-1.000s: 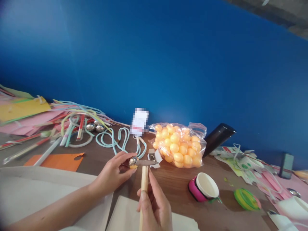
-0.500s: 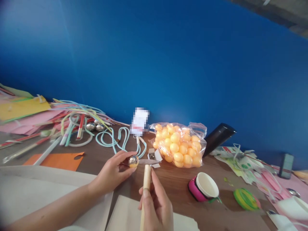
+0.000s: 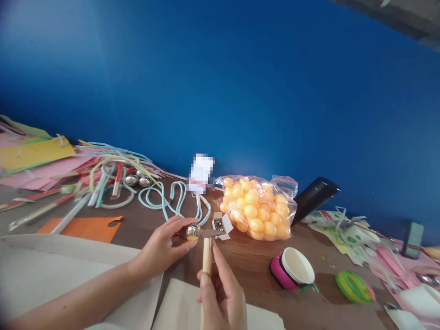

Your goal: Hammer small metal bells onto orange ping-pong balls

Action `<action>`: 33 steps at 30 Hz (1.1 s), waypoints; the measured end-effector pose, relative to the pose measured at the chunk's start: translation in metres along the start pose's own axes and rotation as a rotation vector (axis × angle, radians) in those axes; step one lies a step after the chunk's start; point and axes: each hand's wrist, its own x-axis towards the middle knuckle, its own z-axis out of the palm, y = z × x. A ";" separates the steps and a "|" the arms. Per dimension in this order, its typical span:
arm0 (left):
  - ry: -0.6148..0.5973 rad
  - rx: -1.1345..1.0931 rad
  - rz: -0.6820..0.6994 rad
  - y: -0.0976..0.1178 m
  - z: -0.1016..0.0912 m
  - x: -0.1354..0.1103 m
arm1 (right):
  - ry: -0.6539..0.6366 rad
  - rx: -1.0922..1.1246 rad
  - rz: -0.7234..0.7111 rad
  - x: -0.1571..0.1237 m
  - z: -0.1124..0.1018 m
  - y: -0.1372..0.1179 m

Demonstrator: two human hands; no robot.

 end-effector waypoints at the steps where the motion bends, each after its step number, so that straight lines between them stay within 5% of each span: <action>1: 0.002 0.007 0.000 0.000 0.000 0.000 | 0.003 0.006 -0.001 0.000 0.000 0.000; 33: 0.026 0.046 0.003 0.000 0.001 0.000 | -0.009 0.034 0.074 0.004 -0.002 -0.001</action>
